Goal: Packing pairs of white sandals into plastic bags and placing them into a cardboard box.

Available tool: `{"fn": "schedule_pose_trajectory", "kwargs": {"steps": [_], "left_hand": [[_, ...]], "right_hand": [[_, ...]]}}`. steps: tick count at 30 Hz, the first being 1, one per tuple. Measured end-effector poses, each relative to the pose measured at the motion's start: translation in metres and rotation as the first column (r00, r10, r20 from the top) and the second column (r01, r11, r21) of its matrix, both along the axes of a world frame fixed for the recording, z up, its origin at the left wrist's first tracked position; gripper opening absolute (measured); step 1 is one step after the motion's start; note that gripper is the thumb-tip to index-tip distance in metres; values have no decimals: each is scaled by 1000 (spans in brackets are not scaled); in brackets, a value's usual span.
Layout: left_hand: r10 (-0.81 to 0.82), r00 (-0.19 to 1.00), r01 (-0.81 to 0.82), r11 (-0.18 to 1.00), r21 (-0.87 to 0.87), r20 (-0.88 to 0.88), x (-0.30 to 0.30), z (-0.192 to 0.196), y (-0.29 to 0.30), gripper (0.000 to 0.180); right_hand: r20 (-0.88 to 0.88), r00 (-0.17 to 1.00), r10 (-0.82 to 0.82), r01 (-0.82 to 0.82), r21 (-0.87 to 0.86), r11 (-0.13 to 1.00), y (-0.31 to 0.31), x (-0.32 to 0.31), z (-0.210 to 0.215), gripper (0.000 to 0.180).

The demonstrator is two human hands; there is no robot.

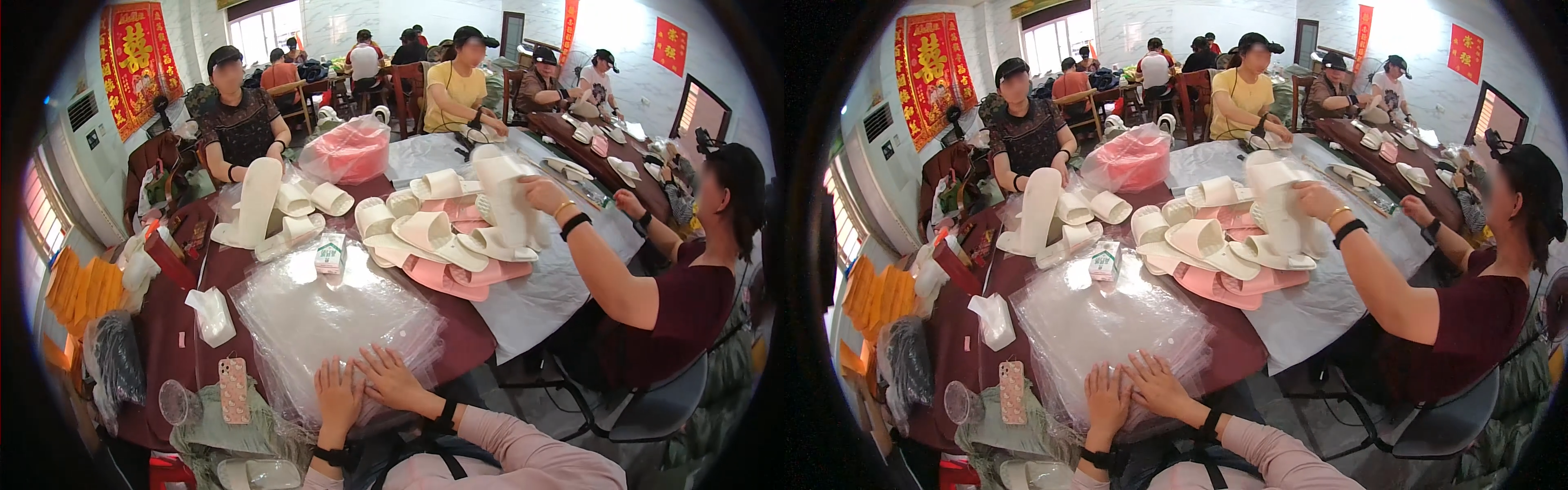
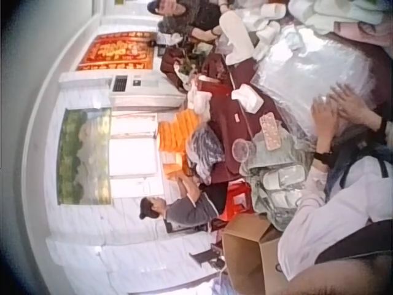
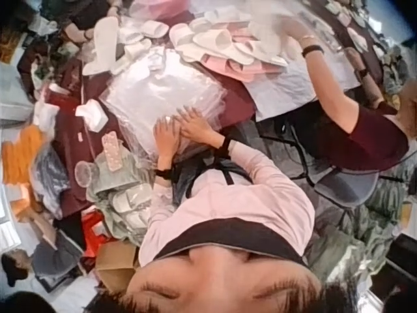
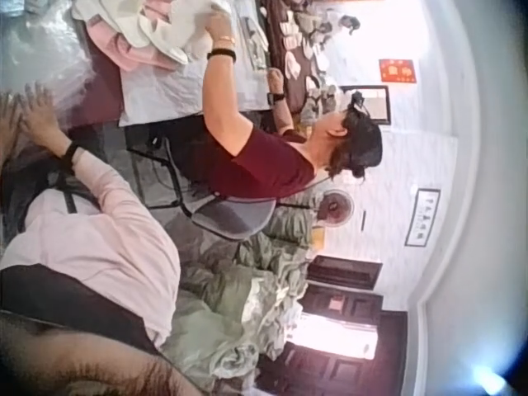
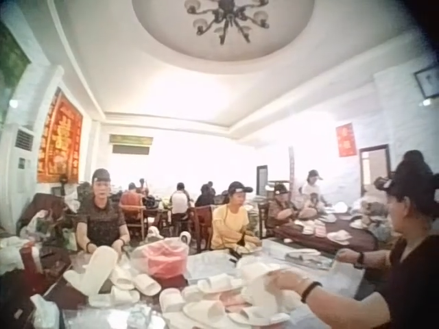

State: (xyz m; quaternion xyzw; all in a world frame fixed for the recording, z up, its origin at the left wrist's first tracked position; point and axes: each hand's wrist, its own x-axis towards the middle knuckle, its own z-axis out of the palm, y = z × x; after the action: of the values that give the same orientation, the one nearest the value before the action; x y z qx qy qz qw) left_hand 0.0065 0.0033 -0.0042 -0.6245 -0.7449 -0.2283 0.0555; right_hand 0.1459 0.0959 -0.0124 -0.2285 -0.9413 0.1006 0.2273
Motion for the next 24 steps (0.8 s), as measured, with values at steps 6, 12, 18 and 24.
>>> {"fn": "schedule_pose_trajectory", "kwargs": {"steps": [6, 12, 18, 24], "left_hand": [[-5, 1000, 5, 1000, 15, -20, 0, -2, 2, 44], [-5, 999, 6, 1000, 30, -40, -2, -3, 0, 46], [5, 999, -3, 999, 35, -40, -1, -2, -2, 46], [18, 999, -17, 999, 29, -33, -2, -3, -1, 46]], "right_hand": [[-111, 993, 47, -70, -208, 976, 16, 5, -16, 58], [-291, 948, 129, -284, -590, 756, 40, 24, 12, 49], [-307, 944, -123, -59, -524, 850, 67, 55, 52, 40], [-424, 840, -340, 228, -292, 929, 101, 71, 59, 44]]}}
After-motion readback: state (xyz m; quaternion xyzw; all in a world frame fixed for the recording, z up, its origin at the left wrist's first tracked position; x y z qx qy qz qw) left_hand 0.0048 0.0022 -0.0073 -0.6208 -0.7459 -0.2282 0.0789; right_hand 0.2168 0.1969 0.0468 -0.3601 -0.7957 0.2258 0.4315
